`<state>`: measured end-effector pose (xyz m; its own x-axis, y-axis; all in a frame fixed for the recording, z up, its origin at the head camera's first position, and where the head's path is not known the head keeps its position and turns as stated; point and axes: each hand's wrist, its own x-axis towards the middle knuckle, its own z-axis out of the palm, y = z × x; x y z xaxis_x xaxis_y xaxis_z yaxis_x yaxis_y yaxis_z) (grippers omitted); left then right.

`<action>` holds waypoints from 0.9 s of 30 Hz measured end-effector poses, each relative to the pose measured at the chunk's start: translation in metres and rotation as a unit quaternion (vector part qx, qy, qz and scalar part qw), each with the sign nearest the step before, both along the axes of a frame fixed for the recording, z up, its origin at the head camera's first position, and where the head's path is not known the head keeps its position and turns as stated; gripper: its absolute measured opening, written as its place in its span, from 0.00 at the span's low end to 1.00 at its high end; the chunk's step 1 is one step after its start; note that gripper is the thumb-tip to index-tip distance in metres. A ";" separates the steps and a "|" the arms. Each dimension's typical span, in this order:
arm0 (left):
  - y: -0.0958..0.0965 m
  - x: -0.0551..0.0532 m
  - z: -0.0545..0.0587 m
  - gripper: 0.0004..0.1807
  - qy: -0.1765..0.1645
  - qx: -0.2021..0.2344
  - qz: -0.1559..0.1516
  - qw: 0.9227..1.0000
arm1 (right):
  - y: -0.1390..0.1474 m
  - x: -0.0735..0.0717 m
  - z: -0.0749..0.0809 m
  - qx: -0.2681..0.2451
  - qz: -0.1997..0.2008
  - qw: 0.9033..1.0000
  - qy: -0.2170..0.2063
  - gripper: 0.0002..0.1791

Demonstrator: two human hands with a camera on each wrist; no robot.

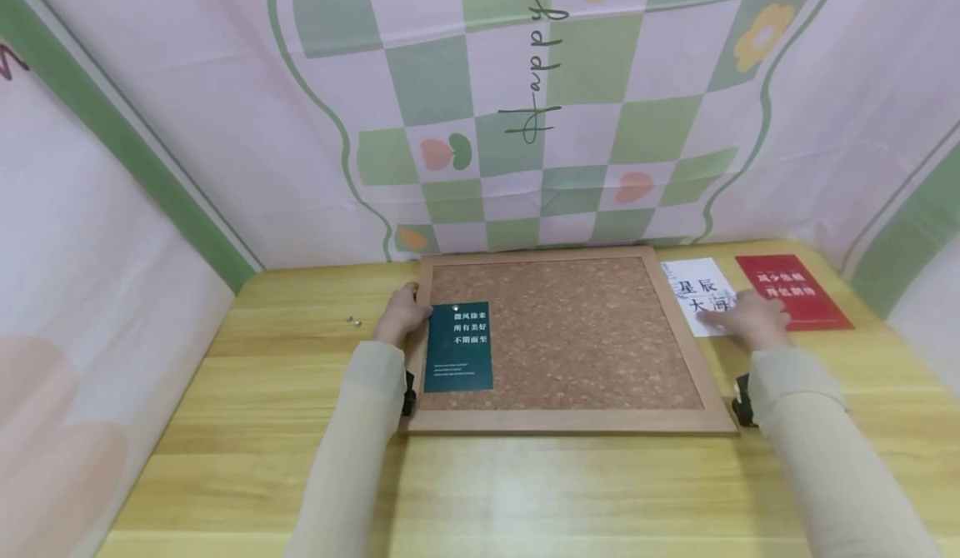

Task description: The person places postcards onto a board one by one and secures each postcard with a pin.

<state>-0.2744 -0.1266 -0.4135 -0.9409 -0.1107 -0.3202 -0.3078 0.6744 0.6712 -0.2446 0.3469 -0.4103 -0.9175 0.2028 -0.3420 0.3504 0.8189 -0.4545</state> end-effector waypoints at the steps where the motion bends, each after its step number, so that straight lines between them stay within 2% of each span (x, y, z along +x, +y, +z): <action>1: 0.000 0.000 0.000 0.31 -0.001 0.001 0.001 1.000 | -0.001 0.000 0.000 0.002 0.000 1.000 -0.001 0.54; 12: 0.000 0.000 0.001 0.31 0.000 -0.002 -0.002 1.000 | -0.003 -0.002 -0.004 0.003 -0.027 1.000 -0.001 0.53; 27: 0.001 -0.001 -0.001 0.31 -0.003 0.001 0.003 1.000 | -0.002 -0.002 -0.006 0.003 -0.026 1.000 0.010 0.55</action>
